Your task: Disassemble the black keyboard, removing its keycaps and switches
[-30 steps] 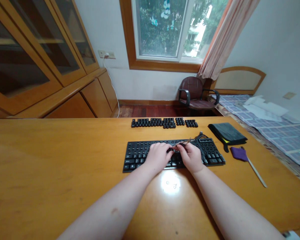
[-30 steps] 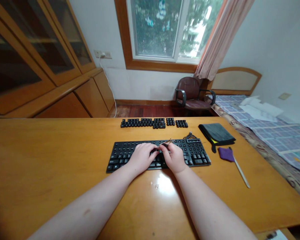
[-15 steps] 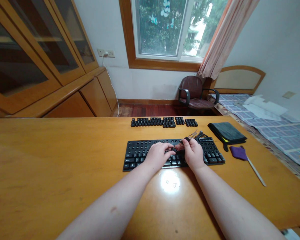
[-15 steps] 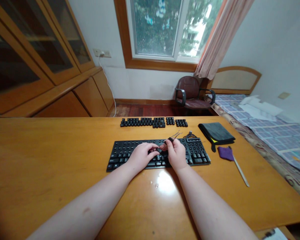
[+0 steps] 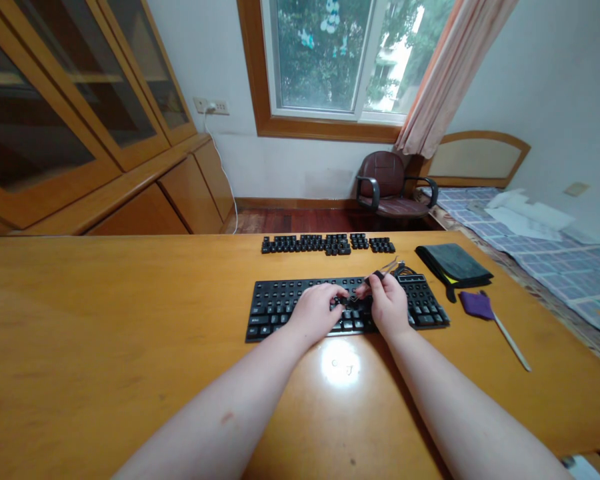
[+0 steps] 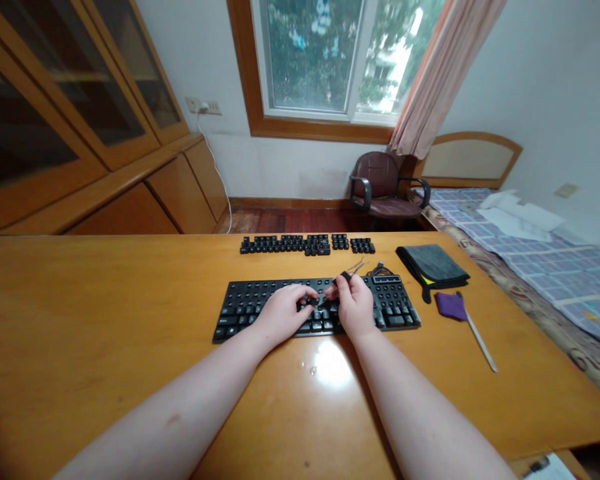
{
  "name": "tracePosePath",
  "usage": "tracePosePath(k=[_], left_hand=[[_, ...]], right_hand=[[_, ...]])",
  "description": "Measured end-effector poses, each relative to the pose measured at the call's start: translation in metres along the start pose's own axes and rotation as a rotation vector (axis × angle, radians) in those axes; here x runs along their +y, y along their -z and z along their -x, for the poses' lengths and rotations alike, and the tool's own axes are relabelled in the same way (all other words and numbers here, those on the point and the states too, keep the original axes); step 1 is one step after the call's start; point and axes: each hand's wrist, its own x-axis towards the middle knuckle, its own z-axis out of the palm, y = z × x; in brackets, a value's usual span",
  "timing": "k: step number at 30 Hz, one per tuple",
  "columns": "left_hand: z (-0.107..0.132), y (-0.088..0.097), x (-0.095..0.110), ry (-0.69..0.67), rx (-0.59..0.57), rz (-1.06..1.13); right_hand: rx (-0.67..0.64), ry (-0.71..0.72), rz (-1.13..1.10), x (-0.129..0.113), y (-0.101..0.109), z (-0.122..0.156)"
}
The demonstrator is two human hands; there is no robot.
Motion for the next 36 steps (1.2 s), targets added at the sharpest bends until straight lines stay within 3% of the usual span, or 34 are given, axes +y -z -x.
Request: tracePosePath(k=[13,19,23,28,32,36], left_hand=[[0.004,0.003,0.004,0.015,0.082,0.006],[0.001,0.016,0.003,0.137,0.086,-0.129],[-0.024,0.028,-0.012,0.262,-0.017,-0.277],[-0.072,0.039,-0.034,0.301,-0.006,-0.405],[-0.098,0.036,-0.046,0.312,-0.052,-0.472],[-0.108,0.03,-0.054,0.298,-0.086,-0.508]], right_hand=[[0.084,-0.075,-0.191,0.001,-0.001,-0.008],[0.083,-0.111,-0.252,0.003,-0.003,-0.01],[0.084,-0.123,-0.267,0.004,-0.003,-0.01],[0.078,-0.126,-0.264,0.007,-0.003,-0.01],[0.07,-0.127,-0.26,0.009,-0.003,-0.01],[0.058,-0.112,-0.251,0.011,-0.004,-0.01]])
